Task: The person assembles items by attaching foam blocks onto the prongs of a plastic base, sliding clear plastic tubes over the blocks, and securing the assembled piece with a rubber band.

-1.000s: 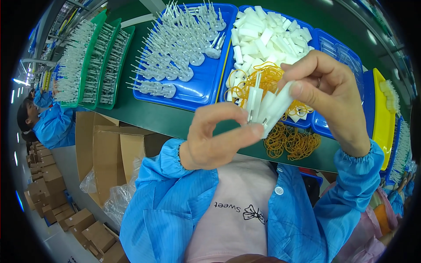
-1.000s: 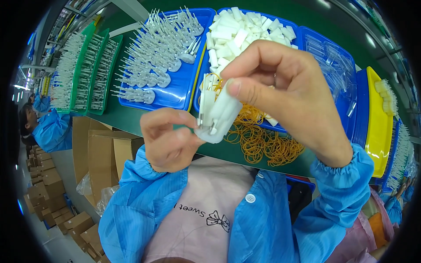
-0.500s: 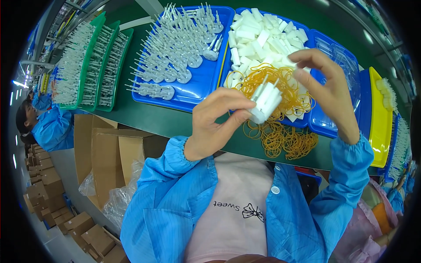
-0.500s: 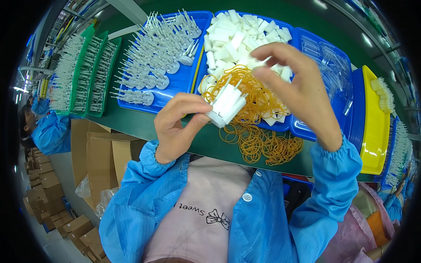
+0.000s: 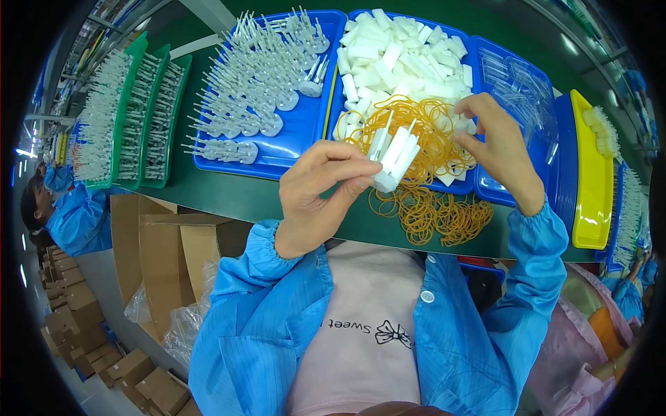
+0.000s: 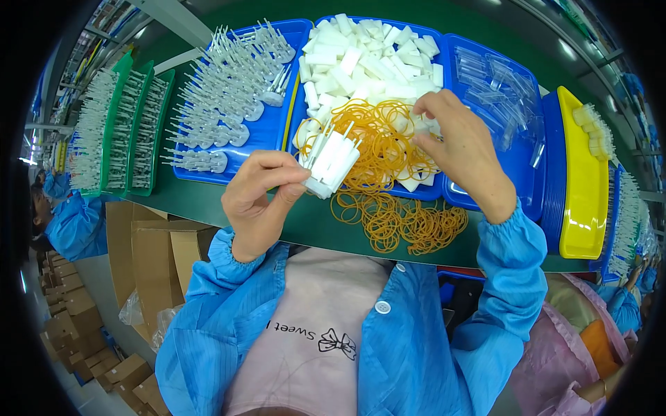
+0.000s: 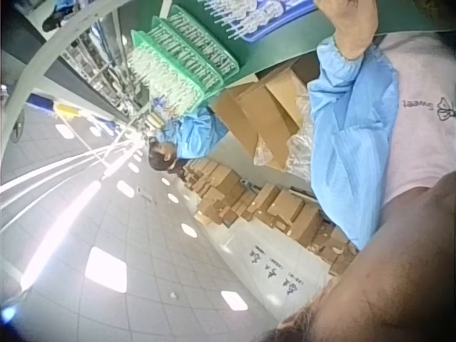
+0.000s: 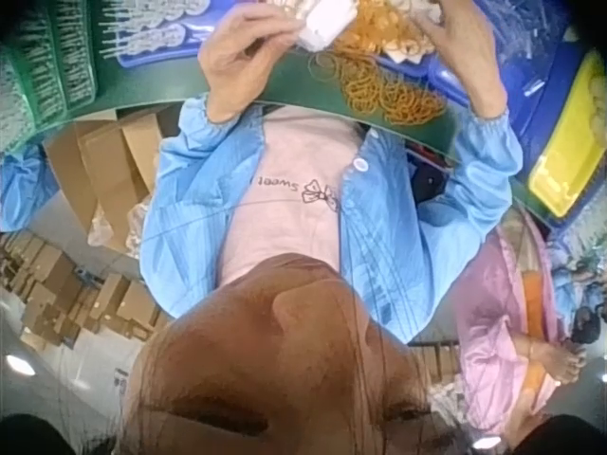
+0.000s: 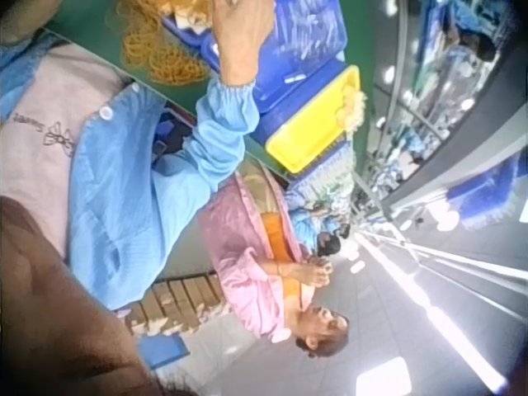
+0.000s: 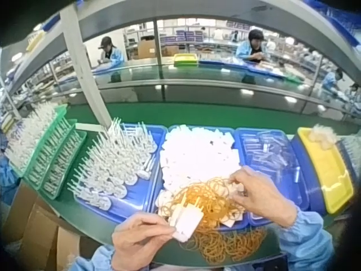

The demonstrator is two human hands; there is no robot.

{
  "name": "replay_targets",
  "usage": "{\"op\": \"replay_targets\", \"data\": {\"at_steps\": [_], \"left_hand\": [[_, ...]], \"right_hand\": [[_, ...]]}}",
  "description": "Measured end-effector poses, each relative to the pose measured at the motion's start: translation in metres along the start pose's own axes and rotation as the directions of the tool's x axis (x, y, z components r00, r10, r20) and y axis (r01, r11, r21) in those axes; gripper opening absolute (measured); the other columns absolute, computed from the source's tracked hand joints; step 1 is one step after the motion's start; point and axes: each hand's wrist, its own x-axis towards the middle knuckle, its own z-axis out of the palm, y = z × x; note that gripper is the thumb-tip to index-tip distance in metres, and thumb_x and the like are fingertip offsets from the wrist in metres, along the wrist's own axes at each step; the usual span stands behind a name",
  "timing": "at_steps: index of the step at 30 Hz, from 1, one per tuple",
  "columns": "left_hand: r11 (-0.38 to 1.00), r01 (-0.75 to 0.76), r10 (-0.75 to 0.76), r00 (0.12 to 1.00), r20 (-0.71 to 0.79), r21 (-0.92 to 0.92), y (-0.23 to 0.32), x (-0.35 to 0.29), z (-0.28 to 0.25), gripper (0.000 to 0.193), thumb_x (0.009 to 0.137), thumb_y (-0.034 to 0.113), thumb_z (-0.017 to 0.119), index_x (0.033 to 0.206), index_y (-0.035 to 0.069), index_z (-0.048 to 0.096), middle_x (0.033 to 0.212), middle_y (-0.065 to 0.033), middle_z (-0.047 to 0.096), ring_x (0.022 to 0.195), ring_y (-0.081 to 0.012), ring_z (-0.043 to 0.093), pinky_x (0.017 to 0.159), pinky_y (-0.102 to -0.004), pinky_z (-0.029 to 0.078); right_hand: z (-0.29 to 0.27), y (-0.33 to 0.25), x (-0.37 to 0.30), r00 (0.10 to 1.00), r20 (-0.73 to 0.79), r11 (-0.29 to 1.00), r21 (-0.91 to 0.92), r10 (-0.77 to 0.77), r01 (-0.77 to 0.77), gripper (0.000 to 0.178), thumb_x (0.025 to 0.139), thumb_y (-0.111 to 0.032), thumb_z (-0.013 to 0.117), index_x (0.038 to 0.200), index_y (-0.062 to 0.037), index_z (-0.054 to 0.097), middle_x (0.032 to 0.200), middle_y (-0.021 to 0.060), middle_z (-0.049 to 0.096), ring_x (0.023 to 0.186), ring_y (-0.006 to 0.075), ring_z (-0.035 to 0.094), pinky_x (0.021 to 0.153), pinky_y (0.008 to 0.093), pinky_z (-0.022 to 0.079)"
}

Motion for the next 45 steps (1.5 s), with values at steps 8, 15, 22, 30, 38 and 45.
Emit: {"op": "replay_targets", "data": {"at_steps": [8, 15, 22, 30, 38, 45], "left_hand": [[0.967, -0.249, 0.237, 0.958, 0.161, 0.06, 0.009, 0.001, 0.003, 0.032, 0.063, -0.003, 0.07, 0.094, 0.005, 0.071, 0.089, -0.008, 0.062, 0.076, -0.0212, 0.062, 0.064, -0.0283, 0.049], [0.932, -0.359, 0.337, 0.911, 0.24, 0.057, 0.016, 0.002, 0.008, 0.04, 0.058, -0.007, 0.069, 0.095, 0.008, 0.072, 0.09, -0.0079, 0.063, 0.077, -0.0228, 0.062, 0.067, -0.0308, 0.05], [0.882, -0.466, 0.434, 0.863, 0.259, 0.075, 0.015, 0.003, 0.011, 0.036, 0.058, 0.002, 0.071, 0.093, 0.008, 0.072, 0.087, -0.0065, 0.063, 0.074, -0.0205, 0.062, 0.061, -0.03, 0.05], [0.796, -0.596, 0.55, 0.785, 0.285, 0.104, 0.013, 0.006, 0.013, 0.033, 0.057, 0.005, 0.072, 0.09, 0.007, 0.072, 0.084, -0.0042, 0.063, 0.073, -0.0182, 0.061, 0.058, -0.0271, 0.049], [0.784, -0.607, 0.551, 0.776, 0.308, 0.128, 0.015, 0.003, 0.014, 0.033, 0.056, 0.005, 0.072, 0.089, 0.01, 0.072, 0.085, -0.0031, 0.062, 0.075, -0.0186, 0.06, 0.06, -0.0273, 0.05], [0.836, -0.526, 0.497, 0.847, 0.187, 0.16, 0.024, 0.002, 0.012, 0.037, 0.056, 0.011, 0.081, 0.092, 0.008, 0.071, 0.087, -0.0061, 0.06, 0.078, -0.0217, 0.059, 0.061, -0.0312, 0.05]], "right_hand": [[-0.016, 0.009, 0.005, 0.979, 0.066, 0.752, 0.631, 0.191, -0.189, 0.018, 0.086, -0.017, 0.064, 0.095, -0.0026, 0.06, 0.086, 0.0011, 0.063, 0.081, 0.0081, 0.057, 0.074, 0.0243, 0.046], [-0.01, -0.022, 0.0, 0.961, 0.203, 0.399, 0.879, 0.186, -0.262, 0.024, 0.088, -0.024, 0.062, 0.098, -0.0021, 0.062, 0.091, 0.0041, 0.064, 0.084, 0.0101, 0.059, 0.081, 0.0245, 0.044], [-0.023, -0.022, 0.001, 0.949, 0.299, 0.458, 0.832, 0.103, -0.312, 0.021, 0.086, -0.023, 0.064, 0.091, -0.003, 0.063, 0.087, 0.004, 0.064, 0.084, 0.0096, 0.057, 0.08, 0.0239, 0.043], [-0.033, -0.025, -0.001, 0.926, 0.368, 0.468, 0.805, 0.086, -0.364, 0.019, 0.084, -0.022, 0.065, 0.088, -0.0036, 0.062, 0.086, 0.0024, 0.063, 0.081, 0.0077, 0.057, 0.078, 0.0225, 0.043], [-0.025, -0.049, -0.005, 0.864, 0.498, 0.622, 0.702, -0.079, -0.348, 0.016, 0.082, -0.017, 0.066, 0.083, -0.0019, 0.063, 0.084, 0.0027, 0.062, 0.082, 0.0092, 0.057, 0.076, 0.0238, 0.043], [-0.01, -0.063, -0.027, 0.839, 0.544, 0.439, 0.75, 0.017, -0.495, 0.011, 0.084, -0.012, 0.064, 0.082, -0.0019, 0.062, 0.083, 0.0019, 0.061, 0.082, 0.0088, 0.055, 0.076, 0.024, 0.042]]}}
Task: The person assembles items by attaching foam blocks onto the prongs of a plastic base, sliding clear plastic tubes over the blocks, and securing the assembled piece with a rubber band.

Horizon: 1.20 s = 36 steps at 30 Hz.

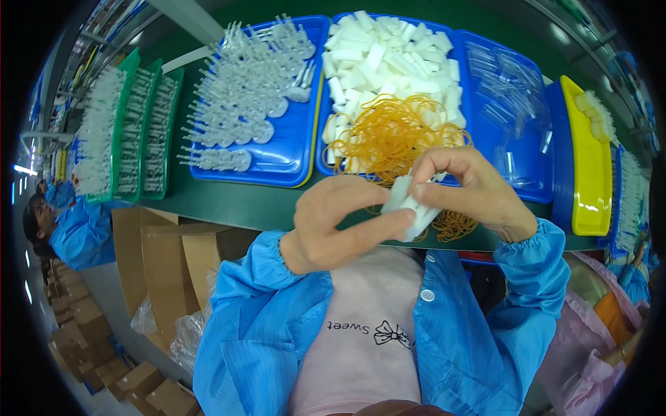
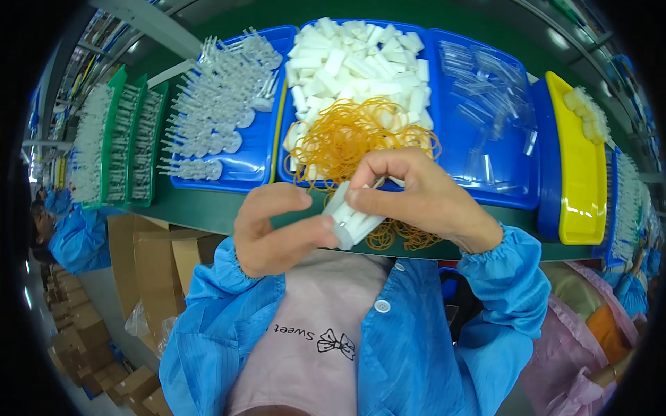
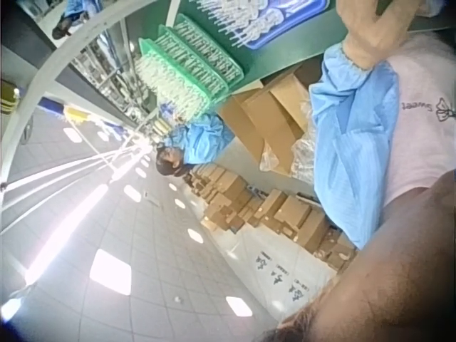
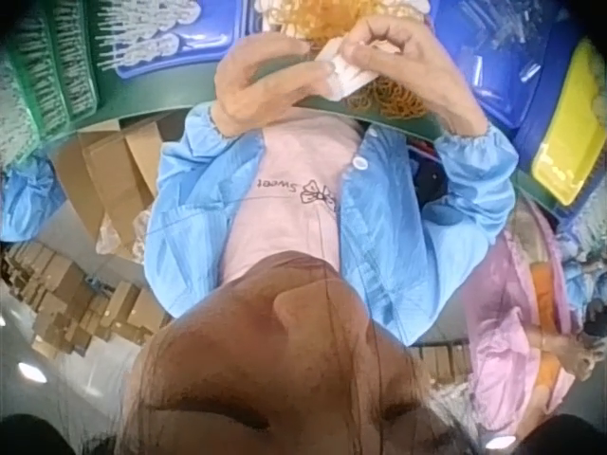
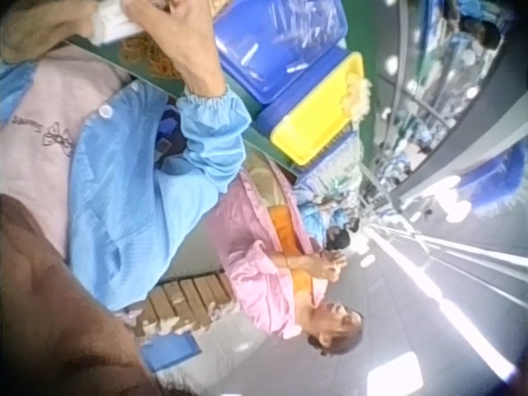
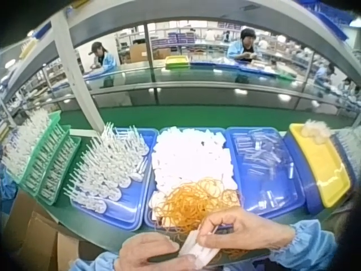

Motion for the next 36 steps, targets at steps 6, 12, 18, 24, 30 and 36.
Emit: {"op": "replay_targets", "data": {"at_steps": [6, 12, 18, 24, 30, 36], "left_hand": [[0.848, 0.48, -0.443, 0.875, 0.196, -0.224, 0.001, 0.0, 0.004, 0.065, 0.065, 0.017, 0.084, 0.122, 0.003, 0.055, 0.108, -0.0142, 0.061, 0.092, -0.0252, 0.062, 0.074, -0.0309, 0.05], [0.03, 0.744, -0.553, 0.568, 0.61, -0.667, -0.001, -0.021, 0.022, 0.093, 0.073, 0.013, 0.079, 0.144, 0.001, 0.021, 0.127, -0.014, 0.051, 0.116, -0.0201, 0.052, 0.095, -0.0338, 0.042], [-0.174, 0.673, -0.639, 0.478, 0.603, -0.719, -0.003, -0.003, 0.011, 0.072, 0.088, 0.031, 0.062, 0.141, -0.001, 0.027, 0.126, -0.0163, 0.051, 0.107, -0.0231, 0.056, 0.092, -0.0342, 0.047], [-0.482, 0.444, -0.642, 0.408, 0.649, -0.755, -0.007, -0.008, 0.015, 0.056, 0.097, 0.029, 0.046, 0.14, -0.002, 0.028, 0.128, -0.0194, 0.049, 0.112, -0.0276, 0.055, 0.094, -0.0378, 0.048], [-0.68, 0.319, -0.548, 0.378, 0.747, -0.66, -0.007, -0.005, 0.013, 0.056, 0.099, 0.033, 0.04, 0.143, 0.003, 0.023, 0.129, -0.0201, 0.046, 0.112, -0.0329, 0.052, 0.09, -0.0399, 0.051], [-0.595, 0.373, -0.536, 0.476, 0.697, -0.712, -0.01, -0.014, 0.014, 0.061, 0.097, 0.043, 0.042, 0.143, 0.007, 0.025, 0.122, -0.0158, 0.051, 0.1, -0.0265, 0.057, 0.073, -0.0345, 0.053]], "right_hand": [[-0.004, 0.001, -0.005, 0.99, -0.059, 0.987, -0.107, -0.128, 0.121, 0.014, 0.083, -0.017, 0.065, 0.083, -0.0027, 0.064, 0.079, 0.0033, 0.063, 0.078, 0.0118, 0.059, 0.072, 0.0256, 0.045], [0.007, -0.015, -0.017, 0.862, 0.07, 0.59, -0.701, -0.503, 0.401, 0.021, 0.077, -0.018, 0.068, 0.095, -0.0088, 0.063, 0.078, 0.0081, 0.063, 0.077, 0.0239, 0.063, 0.071, 0.0315, 0.048], [-0.073, 0.019, -0.025, 0.703, -0.384, 0.377, -0.909, -0.598, -0.176, 0.026, 0.079, -0.022, 0.068, 0.097, -0.0059, 0.059, 0.081, 0.0085, 0.065, 0.077, 0.0252, 0.062, 0.064, 0.0364, 0.047], [-0.1, 0.093, -0.018, 0.764, -0.479, 0.06, -0.861, -0.432, -0.506, 0.03, 0.077, -0.024, 0.067, 0.098, -0.0068, 0.054, 0.075, 0.0125, 0.064, 0.079, 0.0322, 0.061, 0.069, 0.0444, 0.043], [-0.101, 0.087, -0.013, 0.73, -0.505, 0.194, -0.86, -0.46, -0.472, 0.033, 0.079, -0.015, 0.061, 0.11, -0.0048, 0.053, 0.073, 0.0143, 0.064, 0.074, 0.0303, 0.062, 0.073, 0.0414, 0.045], [-0.082, 0.043, -0.022, 0.722, -0.547, 0.873, -0.46, -0.424, 0.164, 0.037, 0.089, -0.009, 0.052, 0.125, -0.0011, 0.047, 0.087, 0.0112, 0.064, 0.081, 0.015, 0.06, 0.082, 0.0299, 0.046]]}}
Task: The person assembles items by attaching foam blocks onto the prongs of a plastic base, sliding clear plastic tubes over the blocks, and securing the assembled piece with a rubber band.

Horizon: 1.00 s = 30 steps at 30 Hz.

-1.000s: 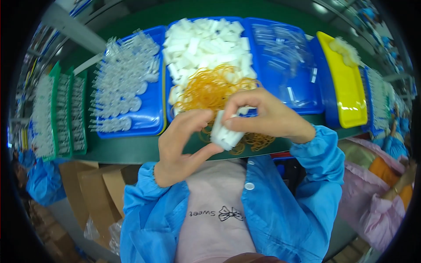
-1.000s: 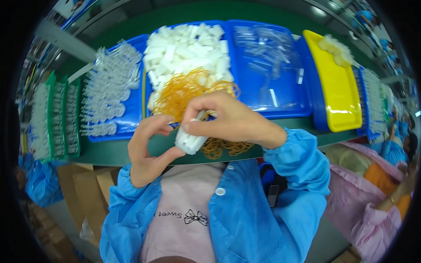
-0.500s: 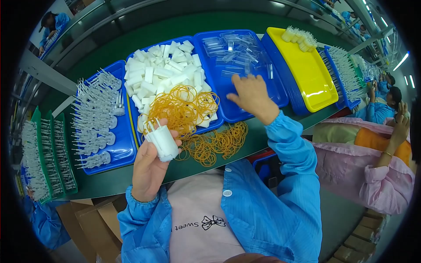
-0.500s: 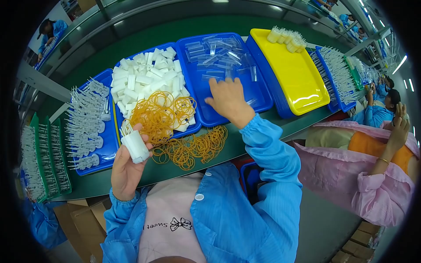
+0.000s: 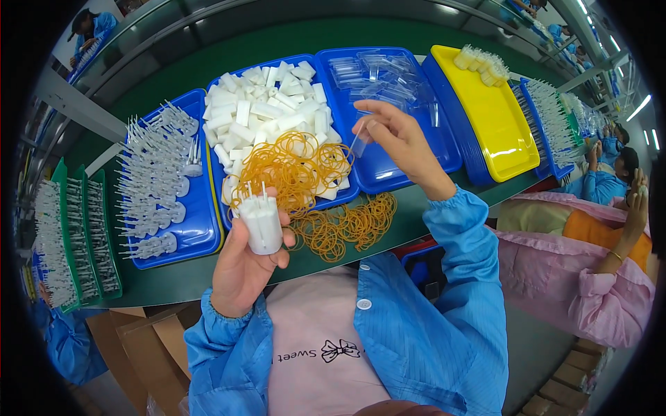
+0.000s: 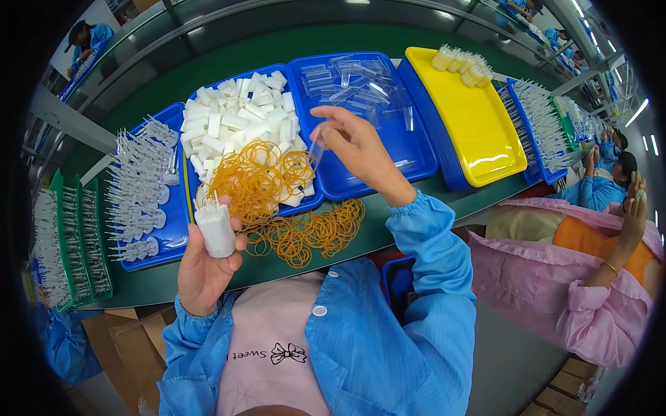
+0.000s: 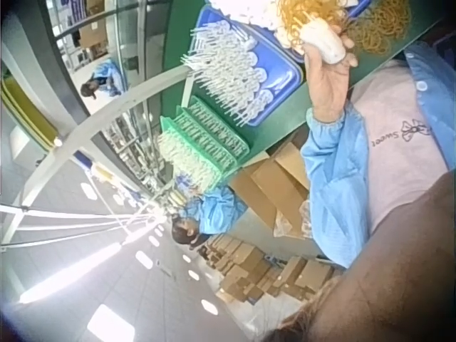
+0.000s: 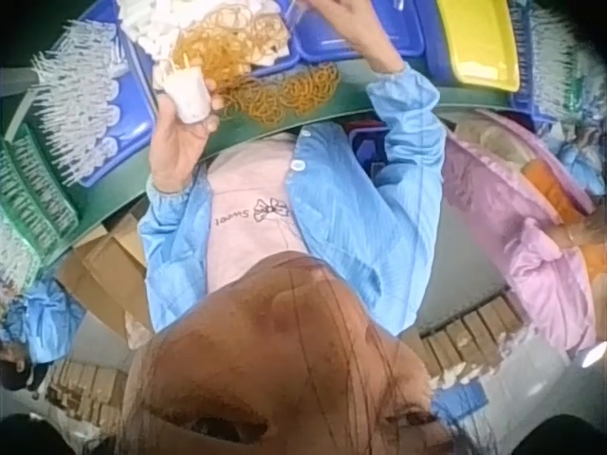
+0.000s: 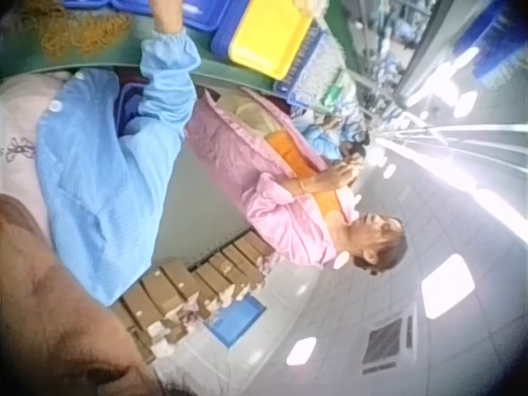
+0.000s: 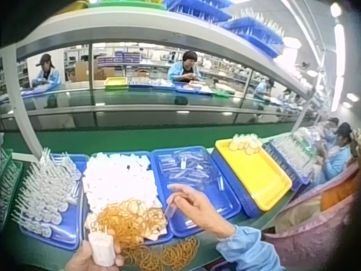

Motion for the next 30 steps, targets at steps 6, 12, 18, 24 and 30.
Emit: {"op": "replay_targets", "data": {"at_steps": [6, 12, 18, 24, 30], "left_hand": [[0.987, -0.066, 0.057, 0.996, 0.063, 0.148, -0.003, -0.001, 0.006, 0.062, 0.097, 0.043, 0.04, 0.144, 0.006, 0.022, 0.116, -0.0141, 0.051, 0.088, -0.0217, 0.055, 0.06, -0.0286, 0.048], [0.837, -0.192, 0.27, 0.959, -0.082, 0.512, 0.001, -0.003, 0.018, 0.075, 0.09, 0.048, 0.054, 0.141, 0.0, 0.027, 0.118, -0.0117, 0.054, 0.087, -0.0205, 0.059, 0.071, -0.0309, 0.048], [0.778, -0.275, 0.369, 0.928, -0.056, 0.566, -0.003, -0.006, 0.001, 0.067, 0.087, 0.034, 0.063, 0.137, -0.001, 0.037, 0.124, -0.0122, 0.055, 0.103, -0.0197, 0.059, 0.075, -0.029, 0.049], [0.633, -0.431, 0.455, 0.879, 0.142, 0.644, -0.007, 0.004, 0.002, 0.058, 0.082, 0.007, 0.069, 0.134, 0.002, 0.043, 0.125, -0.0075, 0.052, 0.112, -0.0152, 0.052, 0.096, -0.029, 0.041], [0.364, -0.452, 0.512, 0.828, 0.231, 0.814, -0.009, 0.002, 0.003, 0.049, 0.076, 0.017, 0.076, 0.121, 0.006, 0.059, 0.114, -0.0112, 0.061, 0.106, -0.0224, 0.057, 0.089, -0.0323, 0.044]], "right_hand": [[0.022, -0.061, -0.019, 0.994, 0.074, 0.885, 0.465, -0.077, 0.034, 0.035, 0.091, -0.005, 0.051, 0.124, 0.002, 0.044, 0.1, 0.0095, 0.062, 0.089, 0.0138, 0.059, 0.083, 0.0271, 0.046], [0.047, -0.089, -0.031, 0.98, 0.024, 0.855, 0.493, -0.199, 0.161, 0.032, 0.09, -0.005, 0.054, 0.121, -0.0028, 0.049, 0.097, 0.0069, 0.061, 0.087, 0.0111, 0.06, 0.075, 0.0238, 0.048], [0.044, -0.084, -0.034, 0.947, -0.186, 0.95, 0.123, -0.262, 0.287, 0.026, 0.092, -0.022, 0.058, 0.075, -0.0036, 0.054, 0.067, 0.0005, 0.052, 0.056, 0.0052, 0.045, 0.051, 0.0203, 0.034], [0.051, -0.094, -0.045, 0.991, -0.095, 0.914, 0.387, -0.092, 0.122, 0.02, 0.082, -0.001, 0.063, 0.097, -0.0015, 0.049, 0.084, 0.0058, 0.052, 0.063, 0.0076, 0.05, 0.056, 0.0189, 0.041], [0.053, -0.09, -0.059, 0.921, -0.13, 0.918, 0.106, -0.367, 0.381, 0.021, 0.084, -0.006, 0.063, 0.1, 0.0005, 0.051, 0.089, 0.0116, 0.054, 0.072, 0.0141, 0.052, 0.067, 0.0256, 0.043]]}}
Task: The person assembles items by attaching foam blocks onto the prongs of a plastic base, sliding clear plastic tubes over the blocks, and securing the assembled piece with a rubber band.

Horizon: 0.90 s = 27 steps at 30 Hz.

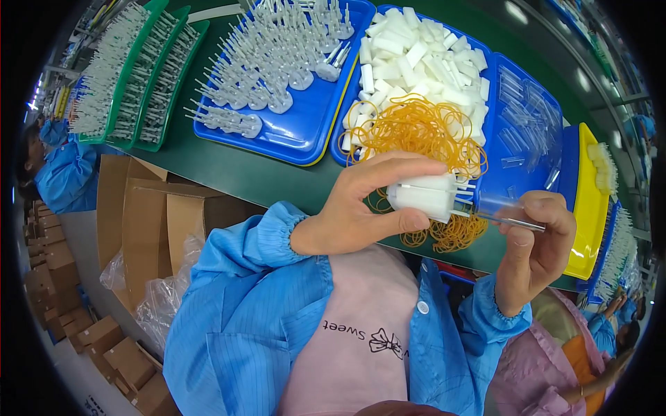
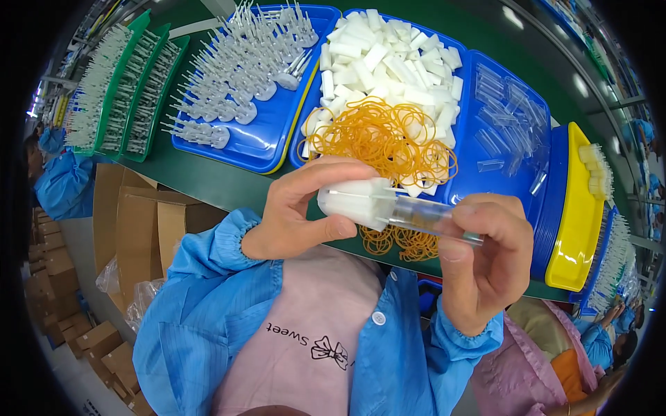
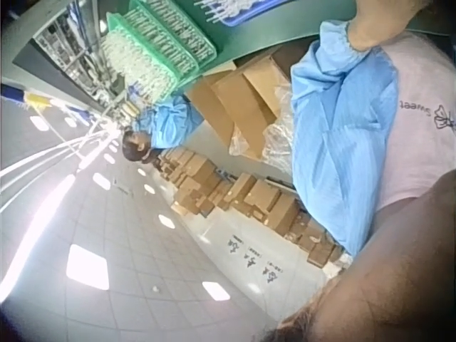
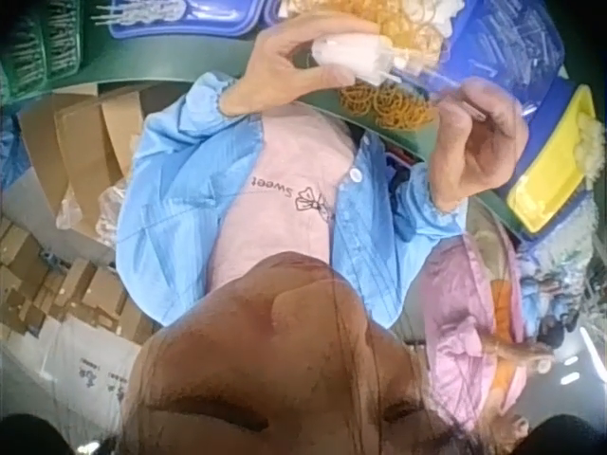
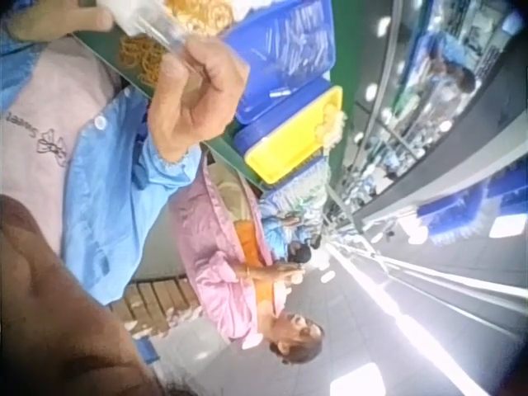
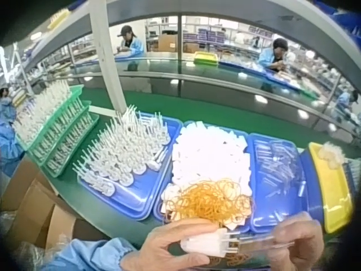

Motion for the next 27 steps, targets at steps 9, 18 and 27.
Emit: {"op": "replay_targets", "data": {"at_steps": [9, 18, 27], "left_hand": [[0.956, -0.14, 0.111, 0.986, 0.122, 0.258, 0.01, 0.0, -0.006, 0.056, 0.076, 0.029, 0.076, 0.12, -0.001, 0.058, 0.116, -0.0141, 0.061, 0.109, -0.0255, 0.057, 0.094, -0.0353, 0.043], [0.989, -0.064, 0.05, 0.993, 0.107, 0.137, 0.01, -0.002, -0.003, 0.055, 0.079, 0.027, 0.072, 0.126, 0.004, 0.055, 0.117, -0.0135, 0.059, 0.106, -0.0272, 0.057, 0.09, -0.0351, 0.043], [0.956, -0.181, 0.164, 0.982, 0.092, 0.232, 0.008, -0.001, -0.004, 0.059, 0.081, 0.039, 0.07, 0.12, -0.002, 0.057, 0.114, -0.0159, 0.062, 0.104, -0.0274, 0.059, 0.089, -0.0365, 0.045]], "right_hand": [[-0.007, -0.007, 0.003, 0.974, 0.107, 0.951, -0.216, -0.201, 0.22, 0.022, 0.074, -0.001, 0.061, 0.095, 0.0024, 0.059, 0.089, 0.018, 0.059, 0.076, 0.0233, 0.055, 0.066, 0.0301, 0.045], [-0.002, -0.003, -0.005, 0.974, 0.085, 0.955, -0.195, -0.212, 0.225, 0.033, 0.074, -0.002, 0.059, 0.105, 0.0017, 0.052, 0.093, 0.0192, 0.058, 0.08, 0.0237, 0.055, 0.068, 0.0305, 0.045], [0.007, 0.003, -0.01, 0.999, 0.017, 0.998, 0.052, -0.038, 0.037, 0.038, 0.074, 0.0, 0.061, 0.11, 0.003, 0.048, 0.097, 0.0178, 0.057, 0.086, 0.0221, 0.054, 0.074, 0.0311, 0.045]]}}
